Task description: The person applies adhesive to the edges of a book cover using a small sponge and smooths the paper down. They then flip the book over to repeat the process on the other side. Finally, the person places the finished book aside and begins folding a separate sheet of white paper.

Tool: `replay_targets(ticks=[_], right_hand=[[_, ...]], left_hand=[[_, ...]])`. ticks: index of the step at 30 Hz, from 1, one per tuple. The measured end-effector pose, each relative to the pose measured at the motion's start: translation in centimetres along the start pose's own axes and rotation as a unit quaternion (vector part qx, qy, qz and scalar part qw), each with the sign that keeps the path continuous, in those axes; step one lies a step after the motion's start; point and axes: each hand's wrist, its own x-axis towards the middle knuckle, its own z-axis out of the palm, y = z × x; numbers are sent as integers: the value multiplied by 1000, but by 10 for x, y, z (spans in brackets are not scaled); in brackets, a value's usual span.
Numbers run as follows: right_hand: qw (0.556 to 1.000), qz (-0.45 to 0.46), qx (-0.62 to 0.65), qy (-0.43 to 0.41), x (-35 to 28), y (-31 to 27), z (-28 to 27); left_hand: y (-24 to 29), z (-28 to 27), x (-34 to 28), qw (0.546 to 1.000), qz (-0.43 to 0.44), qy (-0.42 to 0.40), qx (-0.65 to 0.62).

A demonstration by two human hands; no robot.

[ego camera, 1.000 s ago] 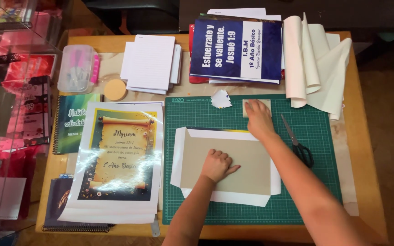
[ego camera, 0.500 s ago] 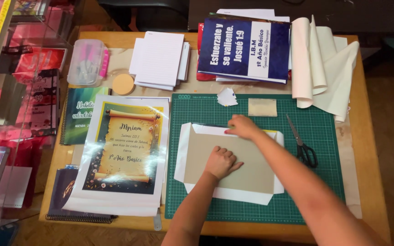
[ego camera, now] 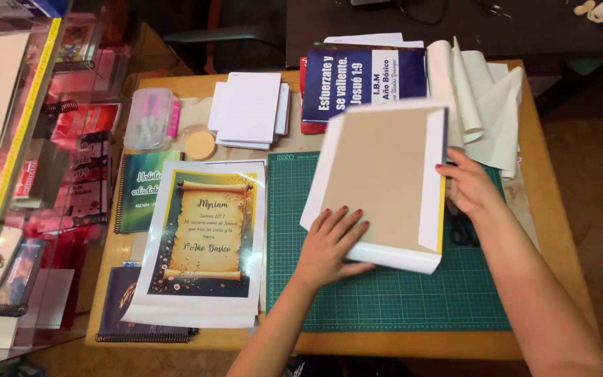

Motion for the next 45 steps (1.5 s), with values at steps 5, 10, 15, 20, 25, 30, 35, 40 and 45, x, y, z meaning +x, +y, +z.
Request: replay_targets(ticks=[5,10,15,20,25,30,35,40,45], right_hand=[[997,-15,78,-12,-39,-21,20],[975,-192,-70,89,-36,-8,8],[998,9,47,35,-19,31,-14],[990,111,82,1,-28,49,-5],[988,143,49,-20,-19,61,-11],[984,-133,-50,-107,-17,34,-16],[720,-343,-583,-157,-36,53,-26],[462,-465,-747,-114,-39,103,-39],[507,-362,-775,-105,-29,128,-56]], left_hand=[[-34,10,-6,998,-28,43,47],[-47,-24,23,924,-322,137,-155],[-102,-8,5,623,-564,90,-535],[-166,28,-47,537,-606,44,-586],[-170,5,-39,511,-611,28,-603],[-160,-37,-17,796,-351,-120,-478],[-199,-1,-53,978,-32,-206,17],[-202,24,-88,950,93,-251,162],[-208,36,-103,957,50,-264,109]])
